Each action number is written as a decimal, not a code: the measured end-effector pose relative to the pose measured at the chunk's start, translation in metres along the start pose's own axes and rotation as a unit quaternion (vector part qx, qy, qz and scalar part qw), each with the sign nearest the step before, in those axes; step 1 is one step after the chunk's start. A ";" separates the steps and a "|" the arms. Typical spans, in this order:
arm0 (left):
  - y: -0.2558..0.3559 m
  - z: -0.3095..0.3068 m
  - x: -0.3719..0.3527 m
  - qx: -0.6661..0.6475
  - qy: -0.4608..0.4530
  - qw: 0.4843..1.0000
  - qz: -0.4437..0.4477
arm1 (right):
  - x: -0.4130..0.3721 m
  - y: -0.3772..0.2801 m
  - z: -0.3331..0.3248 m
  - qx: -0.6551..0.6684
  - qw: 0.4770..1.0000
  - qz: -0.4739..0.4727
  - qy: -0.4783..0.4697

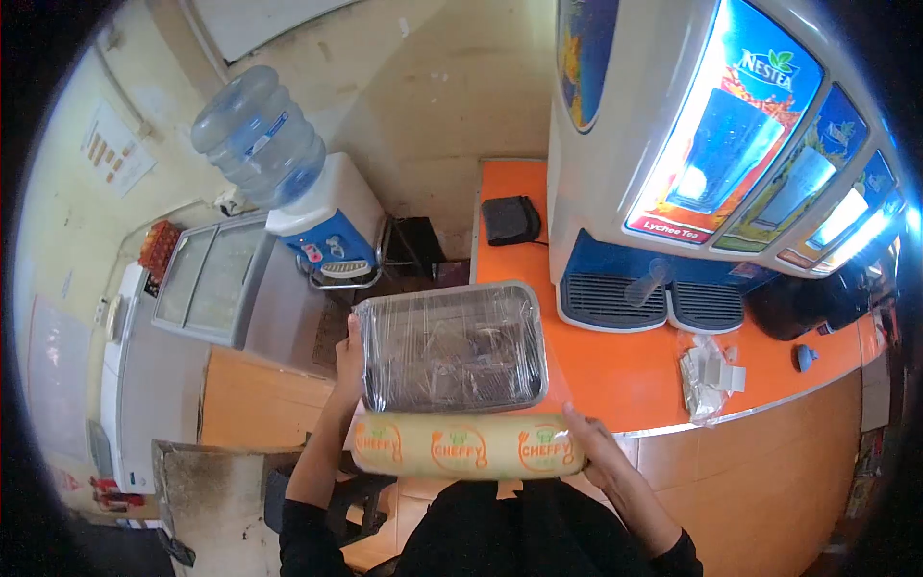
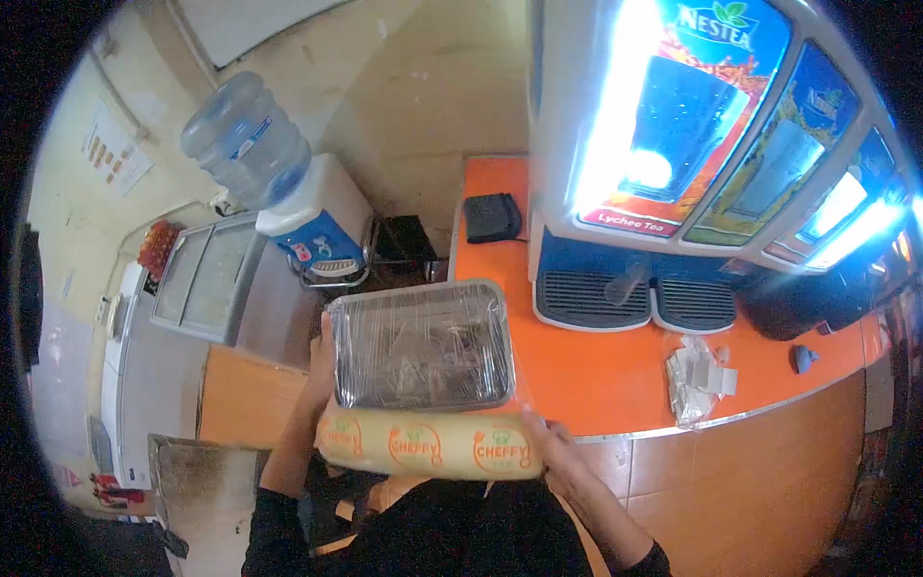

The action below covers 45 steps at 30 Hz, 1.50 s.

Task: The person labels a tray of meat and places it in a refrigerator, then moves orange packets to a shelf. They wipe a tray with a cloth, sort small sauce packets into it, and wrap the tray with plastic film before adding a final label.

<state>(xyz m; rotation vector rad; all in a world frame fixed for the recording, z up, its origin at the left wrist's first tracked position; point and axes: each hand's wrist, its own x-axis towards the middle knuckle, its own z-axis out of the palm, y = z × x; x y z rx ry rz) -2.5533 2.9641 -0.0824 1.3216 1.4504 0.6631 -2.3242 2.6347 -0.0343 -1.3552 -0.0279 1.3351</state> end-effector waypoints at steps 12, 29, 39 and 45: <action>-0.007 0.079 -0.016 -0.035 -0.158 0.986 -0.045 | 0.034 0.105 -0.107 0.052 0.983 0.151 -0.092; -0.092 0.136 -0.036 0.136 0.004 0.990 0.028 | 0.041 0.184 -0.154 0.037 0.993 0.107 -0.031; -0.182 0.068 -0.062 -0.125 0.048 0.991 0.009 | 0.046 0.187 -0.160 0.044 0.987 0.155 0.000; -0.255 0.049 -0.170 -0.060 -0.248 0.966 -0.050 | 0.050 0.180 -0.156 0.051 0.981 0.185 0.016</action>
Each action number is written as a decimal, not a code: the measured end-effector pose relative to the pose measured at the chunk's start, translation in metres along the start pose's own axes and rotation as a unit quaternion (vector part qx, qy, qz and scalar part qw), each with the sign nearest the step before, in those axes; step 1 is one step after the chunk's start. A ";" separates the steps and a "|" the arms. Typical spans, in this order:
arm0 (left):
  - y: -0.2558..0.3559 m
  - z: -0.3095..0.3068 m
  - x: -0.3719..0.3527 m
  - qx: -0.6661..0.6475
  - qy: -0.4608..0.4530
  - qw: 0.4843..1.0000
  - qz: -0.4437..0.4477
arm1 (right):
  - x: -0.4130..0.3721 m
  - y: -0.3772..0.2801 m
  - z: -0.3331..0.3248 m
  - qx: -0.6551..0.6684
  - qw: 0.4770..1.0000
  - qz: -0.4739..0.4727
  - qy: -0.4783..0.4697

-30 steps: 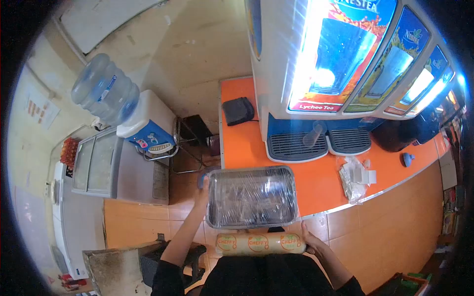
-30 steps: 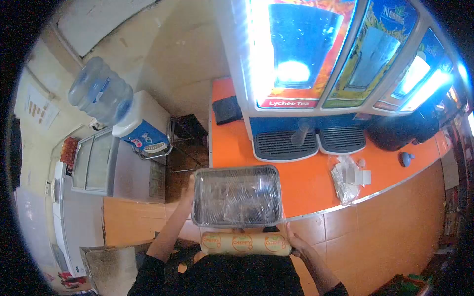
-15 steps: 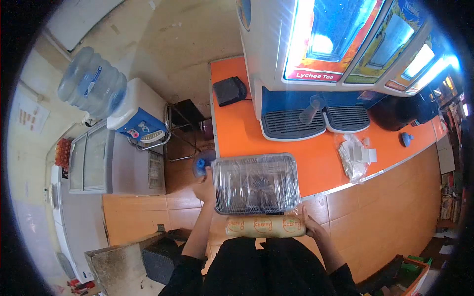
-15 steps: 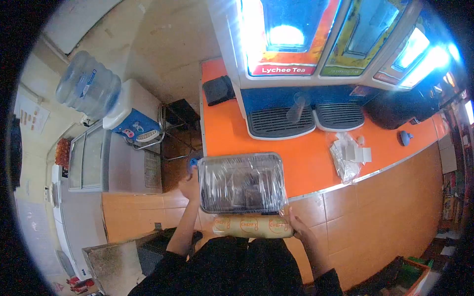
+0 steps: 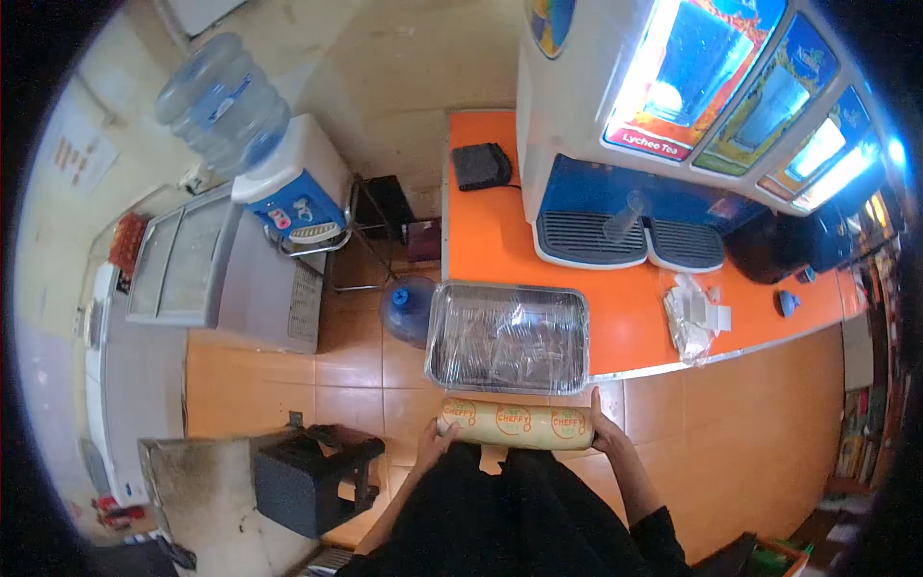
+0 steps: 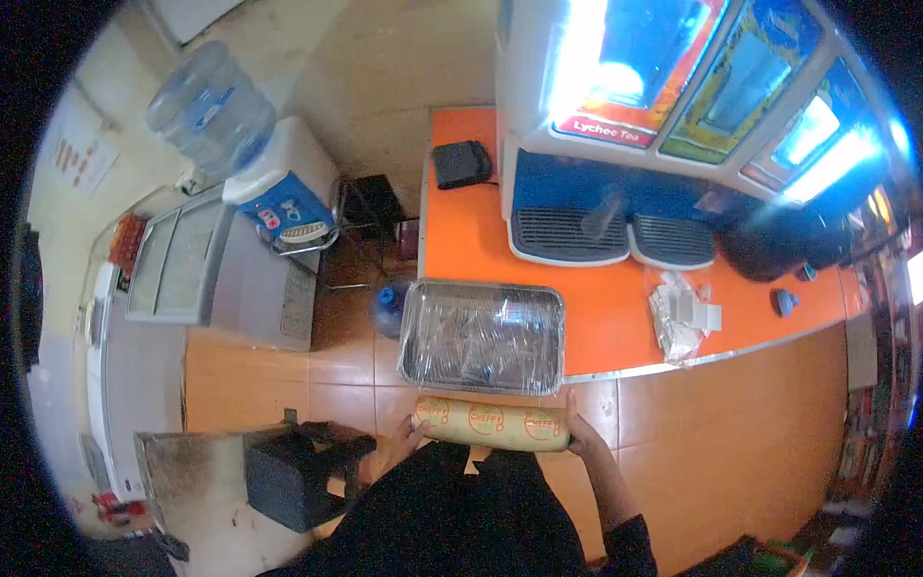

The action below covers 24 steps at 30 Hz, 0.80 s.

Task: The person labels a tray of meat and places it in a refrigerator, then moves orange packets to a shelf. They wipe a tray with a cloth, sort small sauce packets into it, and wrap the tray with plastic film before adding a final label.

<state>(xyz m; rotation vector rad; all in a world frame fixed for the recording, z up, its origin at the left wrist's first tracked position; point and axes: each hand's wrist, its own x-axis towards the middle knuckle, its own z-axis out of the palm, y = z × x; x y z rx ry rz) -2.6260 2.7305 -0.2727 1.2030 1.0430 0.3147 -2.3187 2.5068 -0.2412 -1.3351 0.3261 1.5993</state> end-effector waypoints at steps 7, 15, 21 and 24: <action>0.018 0.029 -0.023 -0.082 0.066 0.994 0.025 | -0.041 -0.010 0.007 -0.281 0.952 -0.110 -0.047; 0.036 0.037 -0.025 -0.094 0.092 0.991 -0.003 | -0.034 -0.002 0.180 -0.587 0.560 -0.577 -0.097; 0.039 0.040 -0.027 -0.089 0.113 0.990 0.004 | 0.032 -0.019 0.232 -0.695 0.474 -0.525 -0.130; 0.033 0.037 -0.025 -0.105 0.104 0.989 -0.002 | 0.041 -0.017 0.245 -0.752 0.413 -0.503 -0.106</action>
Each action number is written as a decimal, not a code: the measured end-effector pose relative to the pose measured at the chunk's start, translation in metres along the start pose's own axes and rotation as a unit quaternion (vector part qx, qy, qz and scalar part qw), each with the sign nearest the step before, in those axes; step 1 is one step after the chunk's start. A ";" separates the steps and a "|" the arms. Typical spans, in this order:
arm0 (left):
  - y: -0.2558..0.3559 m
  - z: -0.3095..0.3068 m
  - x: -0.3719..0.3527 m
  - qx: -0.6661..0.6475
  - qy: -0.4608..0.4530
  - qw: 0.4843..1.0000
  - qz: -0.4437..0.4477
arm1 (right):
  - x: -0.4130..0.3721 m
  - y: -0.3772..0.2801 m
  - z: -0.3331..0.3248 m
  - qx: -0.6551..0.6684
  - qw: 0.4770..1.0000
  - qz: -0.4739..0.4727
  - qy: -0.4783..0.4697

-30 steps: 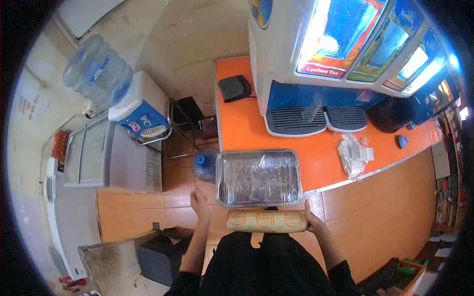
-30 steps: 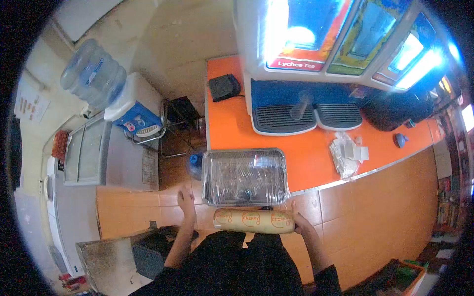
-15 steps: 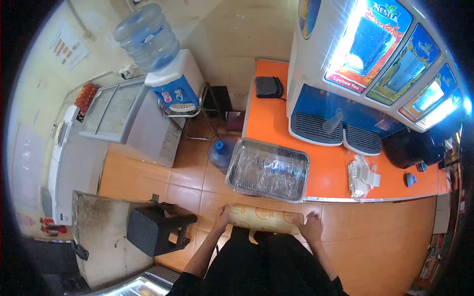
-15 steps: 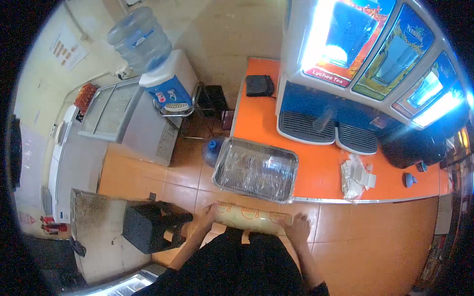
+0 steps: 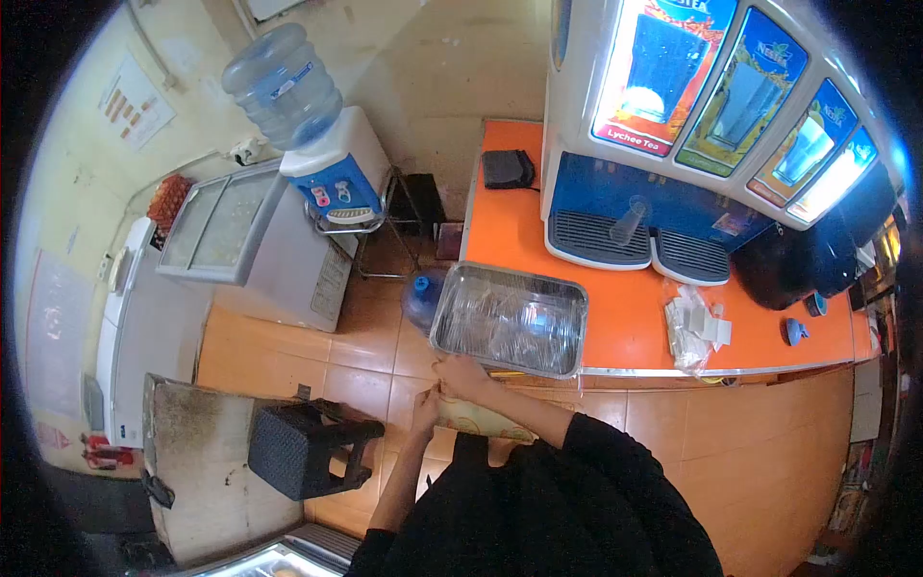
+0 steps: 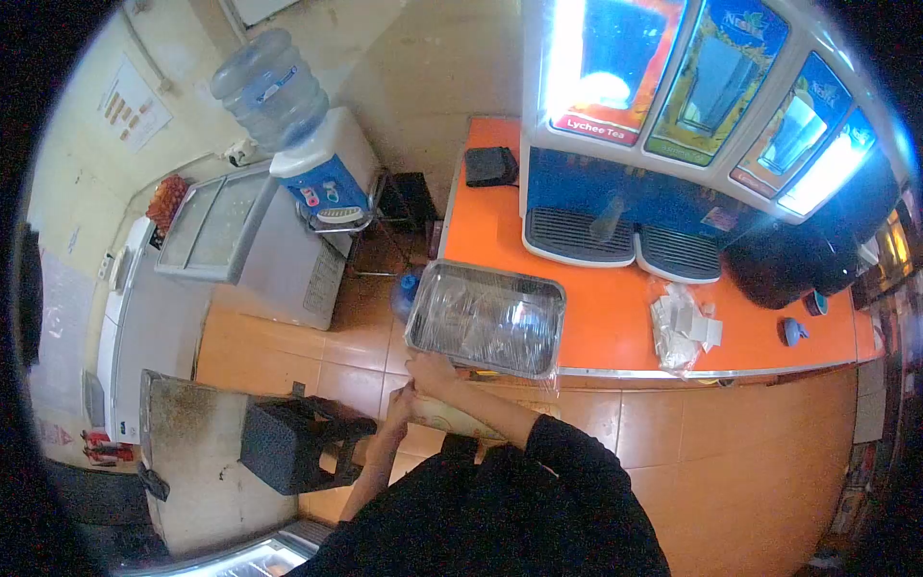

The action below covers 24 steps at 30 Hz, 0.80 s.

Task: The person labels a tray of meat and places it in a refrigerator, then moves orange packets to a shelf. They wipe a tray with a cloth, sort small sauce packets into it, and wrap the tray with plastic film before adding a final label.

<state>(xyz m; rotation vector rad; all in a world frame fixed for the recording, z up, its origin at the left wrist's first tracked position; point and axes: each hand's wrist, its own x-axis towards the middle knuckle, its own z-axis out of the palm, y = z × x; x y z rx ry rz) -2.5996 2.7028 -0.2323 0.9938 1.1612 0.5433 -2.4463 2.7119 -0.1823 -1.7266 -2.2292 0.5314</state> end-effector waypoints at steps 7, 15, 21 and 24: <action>0.036 0.009 -0.049 0.053 0.047 0.997 0.029 | 0.010 0.016 0.043 -0.143 0.984 -0.068 0.084; 0.015 0.014 -0.076 0.153 0.209 0.963 0.077 | 0.010 0.023 0.027 -0.305 0.937 -0.061 0.157; 0.008 0.019 -0.092 0.142 0.276 0.946 0.095 | -0.040 0.017 0.017 -0.039 0.988 0.048 0.140; -0.001 0.016 -0.098 0.228 0.296 0.928 0.009 | -0.039 0.042 0.018 -0.098 0.983 -0.018 0.156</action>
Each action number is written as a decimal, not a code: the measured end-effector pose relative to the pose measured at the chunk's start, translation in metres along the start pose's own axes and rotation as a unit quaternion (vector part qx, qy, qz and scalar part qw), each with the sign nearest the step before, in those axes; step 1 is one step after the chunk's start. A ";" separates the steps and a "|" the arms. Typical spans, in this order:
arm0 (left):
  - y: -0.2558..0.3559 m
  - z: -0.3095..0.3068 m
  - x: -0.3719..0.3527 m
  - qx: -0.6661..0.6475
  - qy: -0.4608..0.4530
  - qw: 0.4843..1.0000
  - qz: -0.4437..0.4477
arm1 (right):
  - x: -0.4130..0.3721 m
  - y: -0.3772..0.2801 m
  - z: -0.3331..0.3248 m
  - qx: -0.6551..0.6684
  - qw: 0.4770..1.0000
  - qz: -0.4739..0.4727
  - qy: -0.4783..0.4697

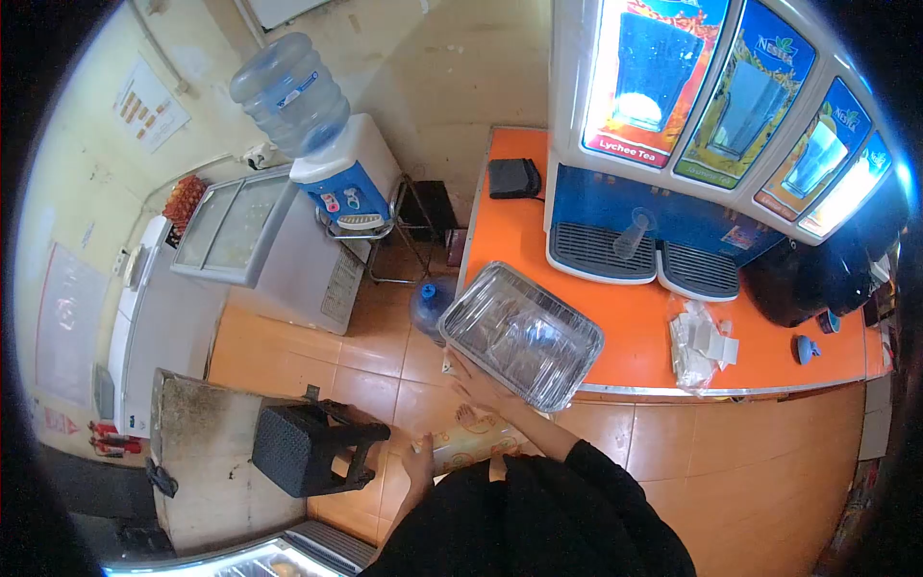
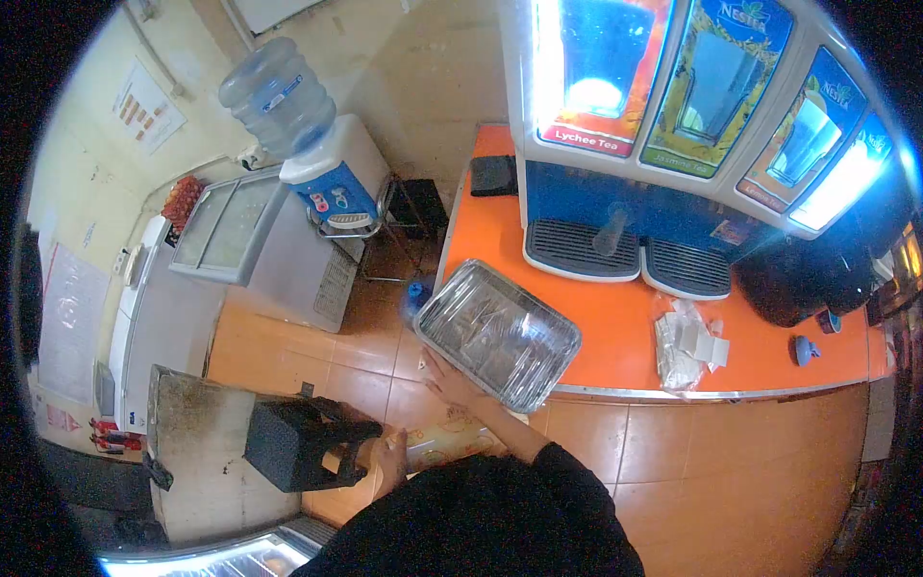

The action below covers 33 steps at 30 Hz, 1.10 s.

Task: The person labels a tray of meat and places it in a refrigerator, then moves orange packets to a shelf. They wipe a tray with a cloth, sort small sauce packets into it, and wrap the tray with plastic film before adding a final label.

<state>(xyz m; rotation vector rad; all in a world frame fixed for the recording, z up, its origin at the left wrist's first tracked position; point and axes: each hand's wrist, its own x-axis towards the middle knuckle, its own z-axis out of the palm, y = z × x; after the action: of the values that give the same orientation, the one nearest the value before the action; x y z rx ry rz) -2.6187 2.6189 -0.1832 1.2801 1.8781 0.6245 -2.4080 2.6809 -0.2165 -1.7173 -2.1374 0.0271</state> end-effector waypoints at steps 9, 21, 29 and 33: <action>-0.193 -0.091 0.020 -0.054 0.103 0.976 -0.185 | -0.008 0.020 0.047 0.046 0.995 -0.074 0.041; -0.057 -0.220 0.045 0.417 0.394 0.812 0.106 | -0.150 0.052 -0.045 0.319 0.946 -0.010 -0.047; 0.182 -0.170 0.105 0.279 0.357 0.841 0.297 | -0.190 0.071 -0.034 0.623 0.663 0.408 0.075; 0.298 -0.104 0.132 0.167 0.252 0.822 0.482 | -0.160 0.068 -0.047 0.687 0.513 0.504 0.100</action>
<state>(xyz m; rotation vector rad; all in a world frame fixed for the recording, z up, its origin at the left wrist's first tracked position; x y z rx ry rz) -2.5655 2.8562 0.0583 2.5386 1.6504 1.2833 -2.3030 2.5359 -0.2371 -1.3122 -0.1300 1.3219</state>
